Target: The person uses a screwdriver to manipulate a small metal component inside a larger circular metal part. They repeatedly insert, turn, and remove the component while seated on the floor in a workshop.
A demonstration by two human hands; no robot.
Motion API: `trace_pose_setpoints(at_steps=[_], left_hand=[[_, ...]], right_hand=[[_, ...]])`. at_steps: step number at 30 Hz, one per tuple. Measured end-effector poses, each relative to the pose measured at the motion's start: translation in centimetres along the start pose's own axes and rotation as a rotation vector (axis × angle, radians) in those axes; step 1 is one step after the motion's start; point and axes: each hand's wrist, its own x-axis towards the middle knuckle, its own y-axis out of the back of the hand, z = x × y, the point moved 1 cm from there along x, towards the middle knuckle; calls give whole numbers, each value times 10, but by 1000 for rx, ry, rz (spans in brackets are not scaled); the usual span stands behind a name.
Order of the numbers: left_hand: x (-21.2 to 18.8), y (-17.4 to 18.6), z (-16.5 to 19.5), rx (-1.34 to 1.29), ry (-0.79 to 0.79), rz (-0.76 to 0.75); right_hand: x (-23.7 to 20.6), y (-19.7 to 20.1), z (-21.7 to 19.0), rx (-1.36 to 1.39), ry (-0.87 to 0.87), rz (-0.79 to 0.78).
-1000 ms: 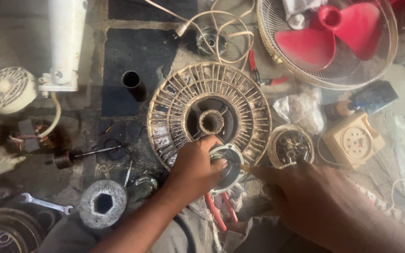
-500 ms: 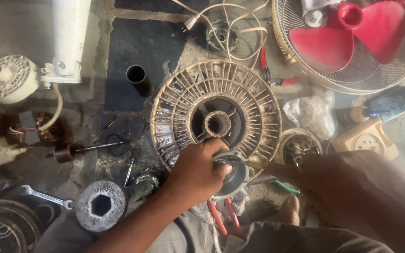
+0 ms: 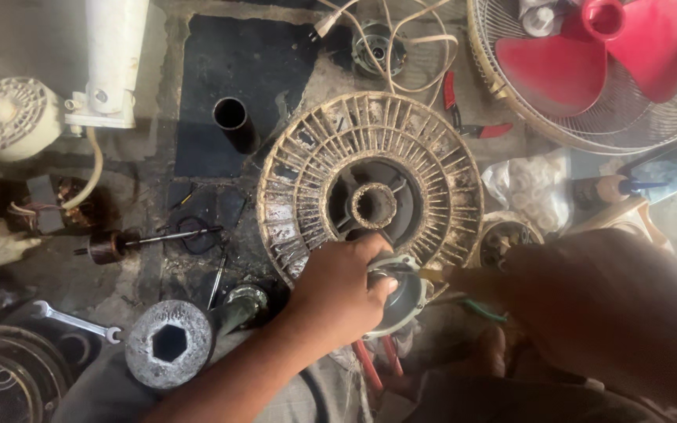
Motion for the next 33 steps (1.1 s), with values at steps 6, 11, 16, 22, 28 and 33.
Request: trace_pose_setpoints(at_steps=[6, 11, 16, 22, 28, 33], left_hand=[[-6, -6, -8, -21, -59, 72], [-14, -3, -9, -6, 33, -2], [-8, 3, -4, -68, 91, 0], [-1, 9, -6, -119, 24, 40], [3, 4, -10, -22, 8, 74], [12, 1, -11, -4, -24, 99]], right_hand=[[4, 22, -4, 121, 53, -61], [7, 28, -22, -88, 103, -67], [-8, 9, -31, -131, 48, 91], [9, -57, -19, 264, -168, 201], [11, -149, -20, 791, -52, 885], [15, -208, -29, 1528, -115, 984]])
